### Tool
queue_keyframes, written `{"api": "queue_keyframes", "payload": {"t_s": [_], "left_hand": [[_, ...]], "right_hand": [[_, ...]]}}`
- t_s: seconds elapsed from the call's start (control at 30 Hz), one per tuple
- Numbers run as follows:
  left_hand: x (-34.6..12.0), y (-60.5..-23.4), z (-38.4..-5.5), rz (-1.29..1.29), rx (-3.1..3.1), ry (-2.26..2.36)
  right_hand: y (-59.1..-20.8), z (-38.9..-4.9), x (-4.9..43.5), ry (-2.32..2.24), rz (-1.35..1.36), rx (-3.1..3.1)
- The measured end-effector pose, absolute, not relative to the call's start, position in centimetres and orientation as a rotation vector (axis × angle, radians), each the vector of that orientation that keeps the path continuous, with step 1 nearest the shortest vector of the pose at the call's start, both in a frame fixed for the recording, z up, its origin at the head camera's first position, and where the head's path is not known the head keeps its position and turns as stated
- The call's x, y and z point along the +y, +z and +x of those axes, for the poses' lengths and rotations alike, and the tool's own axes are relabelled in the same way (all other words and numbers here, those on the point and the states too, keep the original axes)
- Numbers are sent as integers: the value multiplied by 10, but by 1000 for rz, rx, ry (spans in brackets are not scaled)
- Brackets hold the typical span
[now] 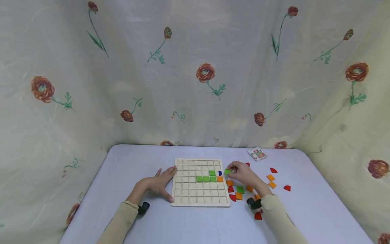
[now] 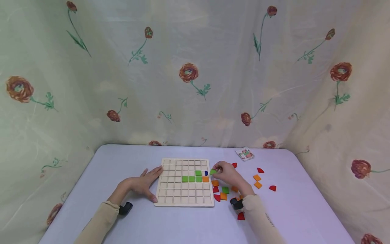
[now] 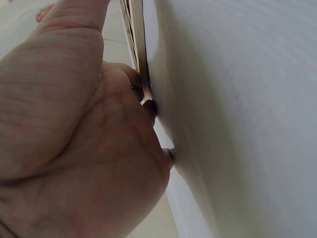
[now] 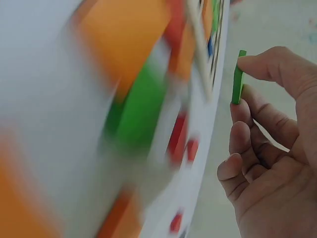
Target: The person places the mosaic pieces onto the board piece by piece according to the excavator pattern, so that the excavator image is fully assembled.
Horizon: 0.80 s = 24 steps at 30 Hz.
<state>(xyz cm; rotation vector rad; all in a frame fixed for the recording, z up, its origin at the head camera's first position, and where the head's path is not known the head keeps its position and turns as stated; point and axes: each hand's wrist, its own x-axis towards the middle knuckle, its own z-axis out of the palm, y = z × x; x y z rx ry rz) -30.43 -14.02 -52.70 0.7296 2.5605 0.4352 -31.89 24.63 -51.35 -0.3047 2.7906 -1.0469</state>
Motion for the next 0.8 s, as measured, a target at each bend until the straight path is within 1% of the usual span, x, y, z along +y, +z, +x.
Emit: {"api": "queue_keyframes", "payload": {"t_s": [0.27,0.43,0.63,0.8], "left_hand": [[-141,-524,-303,750,2555,444],[-140,-526,-304,749,2557,438],[-140,-526,-303,763,2550,440],[-142,-527,-304,746,2554,441]], "right_hand": [[-518,-331,186,-1042,-599,2770],[-522,-336,162,-1052,-690,2741],[-530,-341,149,-1007,-653,2744],[-528,-341,143,-998,-591,2748]]}}
